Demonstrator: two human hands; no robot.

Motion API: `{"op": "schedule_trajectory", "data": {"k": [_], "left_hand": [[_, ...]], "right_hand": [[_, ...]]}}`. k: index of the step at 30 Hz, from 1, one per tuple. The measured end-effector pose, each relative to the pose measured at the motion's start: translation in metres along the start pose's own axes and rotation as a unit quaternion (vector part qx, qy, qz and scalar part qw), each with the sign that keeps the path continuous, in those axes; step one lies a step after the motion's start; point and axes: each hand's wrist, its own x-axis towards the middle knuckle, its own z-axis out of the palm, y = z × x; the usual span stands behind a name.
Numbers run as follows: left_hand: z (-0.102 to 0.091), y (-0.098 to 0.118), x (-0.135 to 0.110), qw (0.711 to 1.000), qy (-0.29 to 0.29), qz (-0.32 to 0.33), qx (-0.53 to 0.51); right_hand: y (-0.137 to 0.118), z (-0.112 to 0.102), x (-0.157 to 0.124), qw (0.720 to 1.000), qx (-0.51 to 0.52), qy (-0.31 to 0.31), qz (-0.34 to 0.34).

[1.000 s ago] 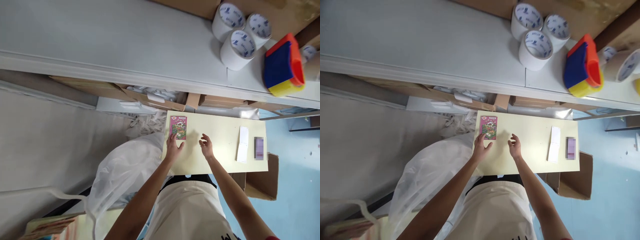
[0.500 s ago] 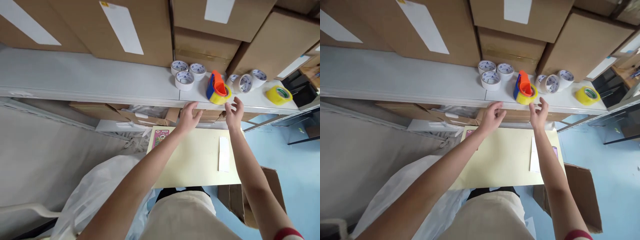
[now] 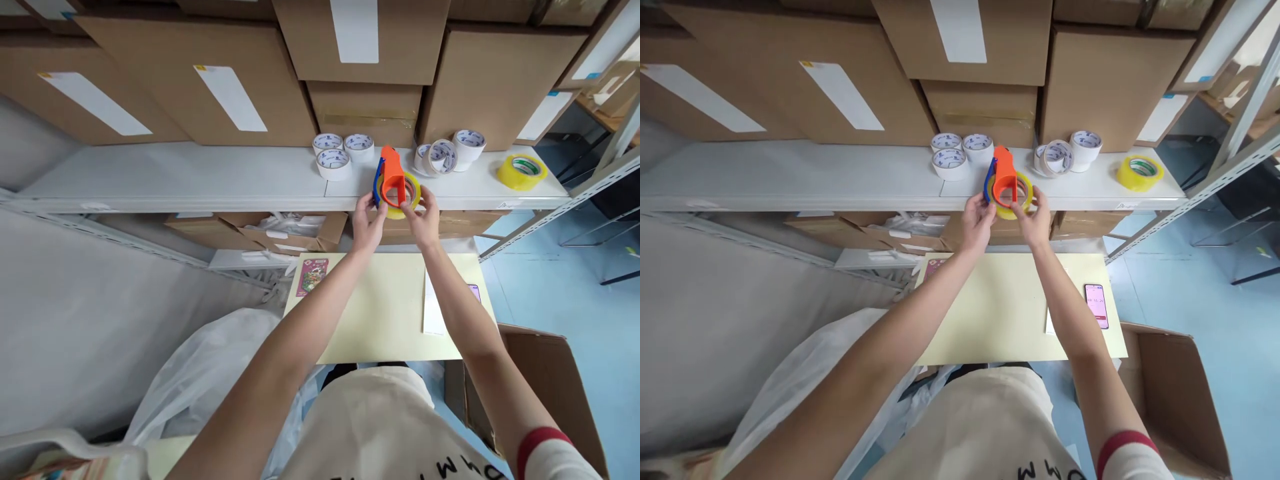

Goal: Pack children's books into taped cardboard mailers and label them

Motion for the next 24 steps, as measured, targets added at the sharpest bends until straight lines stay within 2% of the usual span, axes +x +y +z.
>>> {"op": "schedule_trajectory", "data": {"k": [3, 6, 10, 13, 15, 18, 21, 24], "left_hand": [[-0.009, 0.012, -0.057, 0.998, 0.035, -0.021, 0.052], [-0.013, 0.005, -0.117, 0.992, 0.059, -0.074, 0.078], [-0.021, -0.032, -0.188, 0.978, 0.072, -0.179, 0.081], [-0.031, -0.065, -0.227, 0.960, 0.049, -0.258, 0.100], [-0.036, -0.083, -0.245, 0.945, 0.031, -0.307, 0.106], [-0.038, -0.101, -0.259, 0.923, 0.007, -0.371, 0.101], [-0.033, -0.113, -0.260, 0.908, -0.011, -0.405, 0.104], [-0.026, -0.122, -0.253, 0.903, -0.035, -0.414, 0.108]], "right_hand": [[-0.009, -0.016, -0.063, 1.000, 0.010, -0.012, 0.016], [0.002, -0.027, -0.126, 0.998, 0.011, 0.003, 0.057], [0.046, -0.036, -0.196, 0.987, -0.013, 0.001, 0.161], [0.083, -0.042, -0.236, 0.973, -0.021, -0.006, 0.228], [0.104, -0.045, -0.257, 0.964, -0.018, 0.000, 0.267], [0.126, -0.049, -0.277, 0.949, -0.027, 0.006, 0.314], [0.142, -0.052, -0.280, 0.942, -0.044, 0.008, 0.332], [0.154, -0.052, -0.273, 0.942, -0.053, 0.014, 0.332]]}}
